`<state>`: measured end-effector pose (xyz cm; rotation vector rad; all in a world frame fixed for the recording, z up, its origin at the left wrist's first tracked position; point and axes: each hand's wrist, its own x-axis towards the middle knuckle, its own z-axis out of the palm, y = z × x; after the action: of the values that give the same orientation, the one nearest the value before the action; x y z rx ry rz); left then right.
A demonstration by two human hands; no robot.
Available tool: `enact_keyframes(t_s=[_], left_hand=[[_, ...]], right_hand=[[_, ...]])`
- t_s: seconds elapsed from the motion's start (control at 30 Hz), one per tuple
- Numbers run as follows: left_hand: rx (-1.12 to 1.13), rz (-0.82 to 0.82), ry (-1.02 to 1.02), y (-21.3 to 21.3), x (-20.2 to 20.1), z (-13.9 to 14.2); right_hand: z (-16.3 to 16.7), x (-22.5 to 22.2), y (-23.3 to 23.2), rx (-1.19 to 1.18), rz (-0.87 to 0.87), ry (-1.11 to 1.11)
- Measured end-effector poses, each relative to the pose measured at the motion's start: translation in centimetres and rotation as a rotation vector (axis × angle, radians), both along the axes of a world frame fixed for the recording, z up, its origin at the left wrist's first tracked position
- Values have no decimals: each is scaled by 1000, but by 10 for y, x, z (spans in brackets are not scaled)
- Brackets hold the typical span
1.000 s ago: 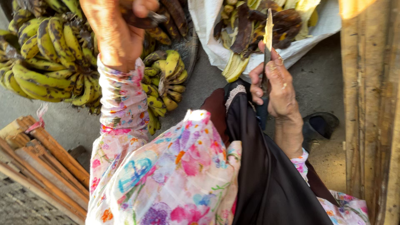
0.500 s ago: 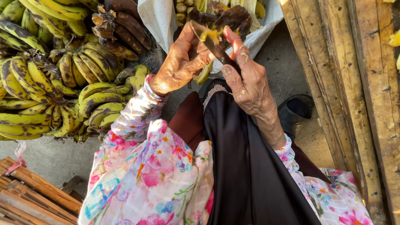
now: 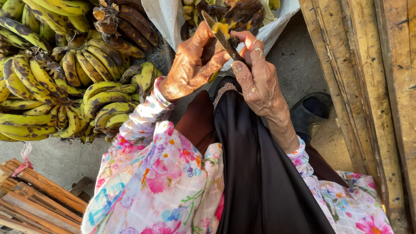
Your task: The person sits on the ground and peels bananas one at a time, using a small knife to score and remove the peel by hand. Peeled bananas are placed on a woven rack beside them, and discarded peels collect in a sack on the ground.
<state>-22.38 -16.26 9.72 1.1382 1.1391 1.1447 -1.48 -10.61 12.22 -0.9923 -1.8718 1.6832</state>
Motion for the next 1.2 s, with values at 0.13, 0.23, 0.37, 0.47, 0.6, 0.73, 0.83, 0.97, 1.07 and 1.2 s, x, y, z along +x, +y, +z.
enact_keyframes(t_s=[0.13,0.23,0.37,0.47,0.6,0.73,0.83,0.97,1.07,1.2], left_hand=[[134,39,484,1,-2,5],[95,67,512,4,0,10],[259,71,651,4,2,13],[42,27,520,2,-1,7],[36,-72,29,2,-10,-7],[103,-85,-196,11,-10,-18],[33,63,-507,21,0,-22],[78,300,-165,31,5,-20],[278,352,-75,33,-1,-17],[-49,473,-355,32,-17,-18]], right_hand=[[-8,-1,-2,-153,-8,58],[-15,-4,-1,-114,-2,96],[-25,-9,-1,-136,-32,103],[-27,-4,-1,-338,-25,197],[-19,4,-2,-668,-57,259],[-14,-6,9,-824,-121,398],[-15,-16,15,-814,-145,554],[-12,-17,13,-711,-220,572],[-11,-14,9,-628,-231,582],[-11,2,-1,-569,-257,584]])
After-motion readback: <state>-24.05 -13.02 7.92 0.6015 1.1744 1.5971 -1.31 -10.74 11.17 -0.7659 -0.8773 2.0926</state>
